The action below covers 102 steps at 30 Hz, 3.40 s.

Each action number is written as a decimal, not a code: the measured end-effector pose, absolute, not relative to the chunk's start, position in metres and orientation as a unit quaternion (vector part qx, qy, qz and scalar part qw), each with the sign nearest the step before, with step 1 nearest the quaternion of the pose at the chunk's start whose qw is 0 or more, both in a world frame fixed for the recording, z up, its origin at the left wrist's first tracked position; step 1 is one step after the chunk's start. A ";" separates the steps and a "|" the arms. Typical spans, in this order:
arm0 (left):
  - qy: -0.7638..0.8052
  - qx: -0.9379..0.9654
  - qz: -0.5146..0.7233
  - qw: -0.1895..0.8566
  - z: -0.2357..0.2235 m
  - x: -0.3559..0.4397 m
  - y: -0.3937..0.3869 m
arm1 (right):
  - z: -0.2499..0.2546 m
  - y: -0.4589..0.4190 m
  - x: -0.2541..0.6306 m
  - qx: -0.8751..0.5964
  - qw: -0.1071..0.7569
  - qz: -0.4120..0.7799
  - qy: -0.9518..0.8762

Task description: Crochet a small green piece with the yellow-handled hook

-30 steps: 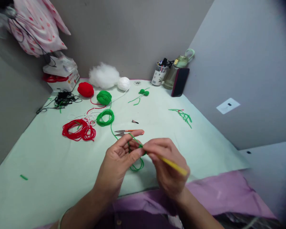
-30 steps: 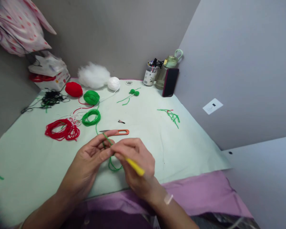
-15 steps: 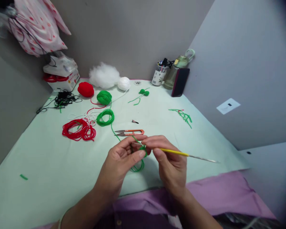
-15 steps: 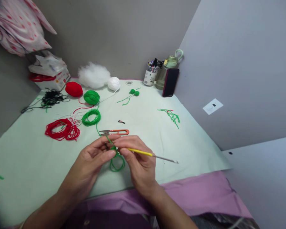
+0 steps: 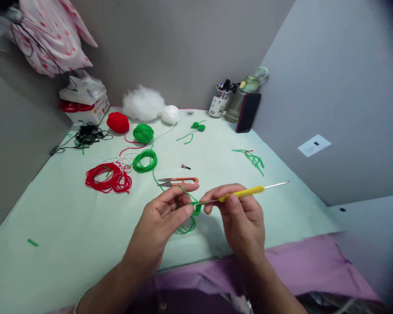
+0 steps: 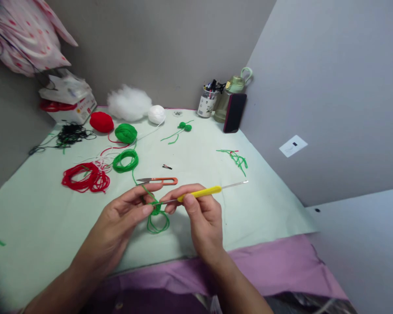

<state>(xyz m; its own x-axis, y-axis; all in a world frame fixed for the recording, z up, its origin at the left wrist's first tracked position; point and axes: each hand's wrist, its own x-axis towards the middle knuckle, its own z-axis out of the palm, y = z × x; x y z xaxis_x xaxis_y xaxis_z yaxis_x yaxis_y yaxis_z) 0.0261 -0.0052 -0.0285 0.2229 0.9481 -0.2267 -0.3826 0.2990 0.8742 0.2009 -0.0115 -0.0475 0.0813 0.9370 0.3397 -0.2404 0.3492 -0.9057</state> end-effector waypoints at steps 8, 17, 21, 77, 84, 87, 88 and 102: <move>0.413 0.375 0.477 0.679 -0.028 0.025 -0.006 | -0.047 -0.020 0.202 -0.365 0.642 0.361 -0.570; 0.423 0.370 0.494 0.664 -0.027 0.030 -0.006 | -0.049 -0.021 0.202 -0.344 0.624 0.268 -0.648; 0.396 0.336 0.506 0.689 -0.025 0.034 -0.006 | -0.056 -0.027 0.200 -0.375 0.571 0.131 -0.718; 0.386 0.364 0.471 0.705 -0.032 0.025 -0.001 | -0.053 -0.010 0.200 -0.351 0.649 0.460 -0.495; 0.403 0.360 0.469 0.698 -0.028 0.024 -0.002 | -0.046 -0.009 0.202 -0.340 0.651 0.465 -0.494; 0.403 0.371 0.472 0.691 -0.028 0.023 -0.002 | -0.047 -0.014 0.203 -0.338 0.644 0.432 -0.534; 0.402 0.378 0.473 0.687 -0.028 0.023 -0.002 | -0.047 -0.015 0.204 -0.338 0.642 0.413 -0.550; 0.412 0.381 0.496 0.662 -0.026 0.031 -0.003 | -0.054 -0.019 0.206 -0.345 0.564 0.129 -0.739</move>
